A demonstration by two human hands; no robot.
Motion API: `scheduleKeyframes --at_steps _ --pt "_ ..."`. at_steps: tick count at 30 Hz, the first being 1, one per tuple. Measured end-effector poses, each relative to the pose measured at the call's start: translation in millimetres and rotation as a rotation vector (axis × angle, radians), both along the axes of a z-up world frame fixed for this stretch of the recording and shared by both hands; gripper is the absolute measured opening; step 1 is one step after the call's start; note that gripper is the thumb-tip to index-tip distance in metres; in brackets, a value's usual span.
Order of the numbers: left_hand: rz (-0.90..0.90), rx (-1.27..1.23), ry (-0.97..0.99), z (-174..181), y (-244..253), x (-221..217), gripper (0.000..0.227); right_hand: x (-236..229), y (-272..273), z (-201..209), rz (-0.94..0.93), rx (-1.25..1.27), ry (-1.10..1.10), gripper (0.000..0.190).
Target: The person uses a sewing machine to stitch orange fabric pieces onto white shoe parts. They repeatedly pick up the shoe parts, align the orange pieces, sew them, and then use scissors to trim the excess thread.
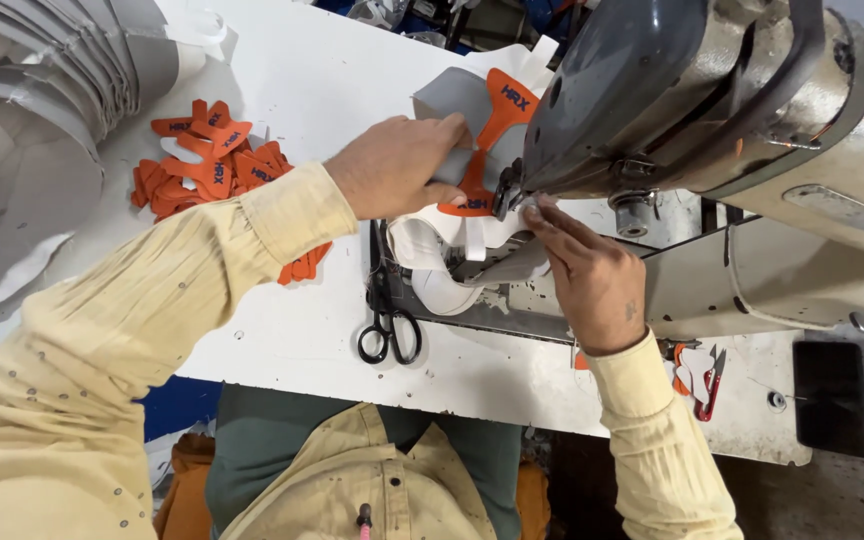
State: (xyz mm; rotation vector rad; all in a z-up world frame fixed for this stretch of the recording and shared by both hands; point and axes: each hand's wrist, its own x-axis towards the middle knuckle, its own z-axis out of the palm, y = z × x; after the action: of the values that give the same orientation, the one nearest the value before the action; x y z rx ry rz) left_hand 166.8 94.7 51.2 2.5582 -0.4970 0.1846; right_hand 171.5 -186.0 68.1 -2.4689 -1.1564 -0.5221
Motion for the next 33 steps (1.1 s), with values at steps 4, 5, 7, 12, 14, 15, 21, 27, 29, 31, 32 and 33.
scheduleKeyframes --at_steps 4,5,7,12,14,15,21,27,29,31,32,33 --pt "0.012 -0.04 0.011 -2 -2 -5 0.056 5 0 -6 0.027 0.007 -0.011 0.03" --pt "0.019 -0.037 0.03 0 -3 -6 0.056 6 -1 -8 0.034 0.0 -0.044 0.03" --pt "0.026 -0.039 0.05 -2 -1 -5 0.057 5 -1 -13 0.04 -0.01 -0.076 0.031" --pt "0.023 -0.148 0.135 -20 1 0 0.065 7 5 -6 -0.064 -0.003 -0.005 0.027" --pt "0.081 -0.336 0.185 -35 -16 -15 0.068 31 -1 -18 -0.089 -0.026 0.081 0.027" --pt "0.137 -0.522 0.238 -43 -24 -22 0.071 42 -4 -25 -0.115 -0.048 0.17 0.027" --pt "0.358 -1.086 -0.033 -79 -98 -79 0.054 90 2 -78 0.206 0.333 0.492 0.041" --pt "0.3 -1.382 -0.138 -82 -120 -77 0.048 120 -4 -104 -0.008 0.017 0.088 0.021" --pt "0.324 -1.362 -0.165 -82 -122 -72 0.047 120 2 -101 0.02 0.054 0.088 0.021" --pt "0.351 -1.344 -0.192 -82 -125 -68 0.046 120 6 -98 0.049 0.09 0.091 0.022" --pt "0.403 -1.339 -0.162 -82 -126 -65 0.046 121 7 -97 0.099 0.129 0.071 0.022" --pt "0.451 -1.333 -0.13 -82 -127 -64 0.046 120 7 -97 0.145 0.169 0.052 0.022"
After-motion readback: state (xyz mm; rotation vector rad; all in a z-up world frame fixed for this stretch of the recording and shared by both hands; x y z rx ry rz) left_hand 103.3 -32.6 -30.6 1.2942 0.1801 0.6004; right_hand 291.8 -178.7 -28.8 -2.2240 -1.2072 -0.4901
